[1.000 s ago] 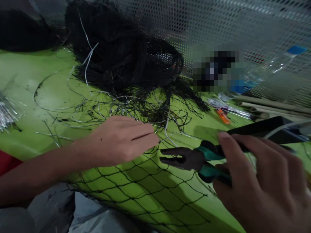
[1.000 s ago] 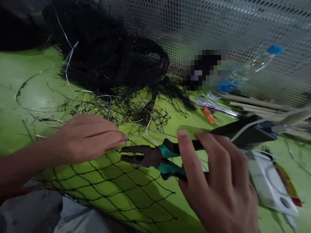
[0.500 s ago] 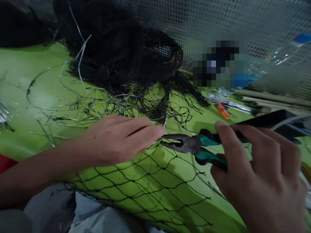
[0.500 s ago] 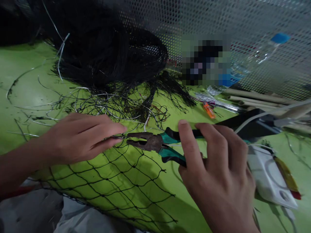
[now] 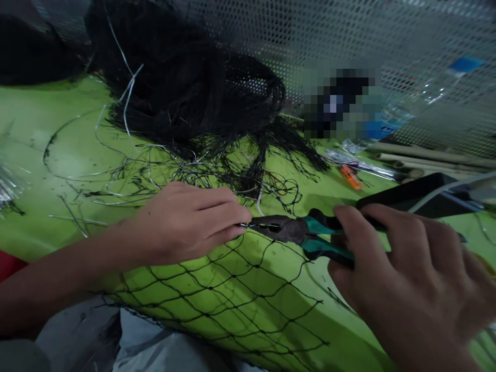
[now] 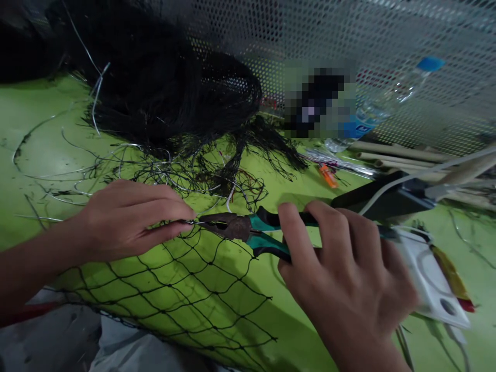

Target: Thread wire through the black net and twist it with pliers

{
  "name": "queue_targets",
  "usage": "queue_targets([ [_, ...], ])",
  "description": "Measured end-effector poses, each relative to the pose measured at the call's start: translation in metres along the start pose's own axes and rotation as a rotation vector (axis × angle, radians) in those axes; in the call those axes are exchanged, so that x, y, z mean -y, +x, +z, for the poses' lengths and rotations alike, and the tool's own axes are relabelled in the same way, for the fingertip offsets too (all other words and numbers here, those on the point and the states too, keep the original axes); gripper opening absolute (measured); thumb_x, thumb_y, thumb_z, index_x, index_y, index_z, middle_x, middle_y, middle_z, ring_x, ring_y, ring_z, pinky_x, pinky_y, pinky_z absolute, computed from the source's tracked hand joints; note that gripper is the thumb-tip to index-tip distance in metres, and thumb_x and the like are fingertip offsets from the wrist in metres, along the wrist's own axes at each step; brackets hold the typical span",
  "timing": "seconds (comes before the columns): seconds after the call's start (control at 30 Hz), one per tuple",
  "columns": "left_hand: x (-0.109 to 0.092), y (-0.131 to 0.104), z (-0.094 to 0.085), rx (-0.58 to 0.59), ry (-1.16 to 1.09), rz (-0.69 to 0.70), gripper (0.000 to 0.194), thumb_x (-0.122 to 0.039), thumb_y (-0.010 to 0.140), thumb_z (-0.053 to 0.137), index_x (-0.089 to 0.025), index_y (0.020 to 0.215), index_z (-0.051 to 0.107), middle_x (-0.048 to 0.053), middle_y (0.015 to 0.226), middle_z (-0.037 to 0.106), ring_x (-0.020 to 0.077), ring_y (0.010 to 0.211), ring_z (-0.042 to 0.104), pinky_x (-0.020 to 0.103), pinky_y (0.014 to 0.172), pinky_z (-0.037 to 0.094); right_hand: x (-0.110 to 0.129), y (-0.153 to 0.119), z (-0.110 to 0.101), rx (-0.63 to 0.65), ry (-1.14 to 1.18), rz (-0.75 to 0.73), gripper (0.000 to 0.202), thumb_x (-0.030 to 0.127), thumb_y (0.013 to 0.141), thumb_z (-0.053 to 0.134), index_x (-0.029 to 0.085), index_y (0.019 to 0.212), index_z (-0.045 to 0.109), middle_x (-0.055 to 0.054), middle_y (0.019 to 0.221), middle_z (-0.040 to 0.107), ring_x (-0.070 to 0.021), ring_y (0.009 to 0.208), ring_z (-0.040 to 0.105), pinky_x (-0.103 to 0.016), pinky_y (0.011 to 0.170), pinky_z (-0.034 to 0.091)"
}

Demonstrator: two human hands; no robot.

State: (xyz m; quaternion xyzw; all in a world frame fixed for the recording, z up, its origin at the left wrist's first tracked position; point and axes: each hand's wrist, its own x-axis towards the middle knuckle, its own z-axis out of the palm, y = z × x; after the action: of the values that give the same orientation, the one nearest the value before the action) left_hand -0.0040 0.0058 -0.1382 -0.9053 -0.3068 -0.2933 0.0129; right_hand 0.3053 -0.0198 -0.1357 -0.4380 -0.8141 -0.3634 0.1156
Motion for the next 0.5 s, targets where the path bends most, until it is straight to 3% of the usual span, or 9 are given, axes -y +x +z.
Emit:
queue_targets([
  [0.1,-0.002,0.002,-0.005,0.017,-0.122,-0.073,0.007,-0.029,0.100,0.067,-0.024,0.105,0.067,-0.003,0.093,0.078,0.0113,0.076,0.073,0.024,0.064,0.050,-0.007,-0.004,-0.007,-0.012,0.000,-0.054,0.065,0.035,0.085,0.070,0.022,0.146,0.055,-0.014,0.114,0.077,-0.0358,0.086,0.070,-0.041,0.061,0.039],
  [0.23,-0.006,0.004,-0.012,0.024,-0.300,-0.172,0.003,-0.027,0.098,0.070,-0.024,0.100,0.070,-0.003,0.089,0.078,0.0117,0.078,0.073,0.024,0.071,0.055,-0.012,-0.011,-0.019,0.059,0.117,-0.044,0.077,0.052,0.096,0.062,0.026,0.163,0.035,-0.018,0.120,0.076,-0.0415,0.094,0.070,-0.045,0.065,0.043],
  [0.3,-0.008,0.005,-0.013,-0.004,-0.351,-0.196,0.002,-0.024,0.097,0.071,-0.025,0.099,0.071,-0.002,0.089,0.078,0.0120,0.081,0.073,0.023,0.074,0.056,-0.013,-0.011,-0.019,0.081,0.168,-0.034,0.072,0.053,0.099,0.058,0.026,0.163,0.038,-0.017,0.118,0.077,-0.0412,0.095,0.072,-0.045,0.065,0.042],
  [0.43,-0.010,0.007,-0.012,-0.044,-0.414,-0.224,0.004,-0.021,0.094,0.075,-0.024,0.096,0.073,-0.002,0.088,0.078,0.0117,0.081,0.074,0.022,0.075,0.057,-0.011,-0.007,-0.010,-0.087,0.194,-0.091,0.058,0.045,0.101,0.057,0.019,0.153,0.053,-0.015,0.100,0.079,-0.0346,0.078,0.072,-0.041,0.060,0.038],
  [0.5,-0.009,0.007,-0.010,-0.056,-0.436,-0.224,0.006,-0.019,0.092,0.077,-0.024,0.095,0.074,-0.003,0.088,0.078,0.0108,0.081,0.074,0.021,0.075,0.058,-0.010,-0.004,-0.006,-0.093,0.282,-0.021,0.045,0.039,0.097,0.066,0.022,0.139,0.065,-0.012,0.097,0.080,-0.0338,0.076,0.071,-0.043,0.067,0.042],
])
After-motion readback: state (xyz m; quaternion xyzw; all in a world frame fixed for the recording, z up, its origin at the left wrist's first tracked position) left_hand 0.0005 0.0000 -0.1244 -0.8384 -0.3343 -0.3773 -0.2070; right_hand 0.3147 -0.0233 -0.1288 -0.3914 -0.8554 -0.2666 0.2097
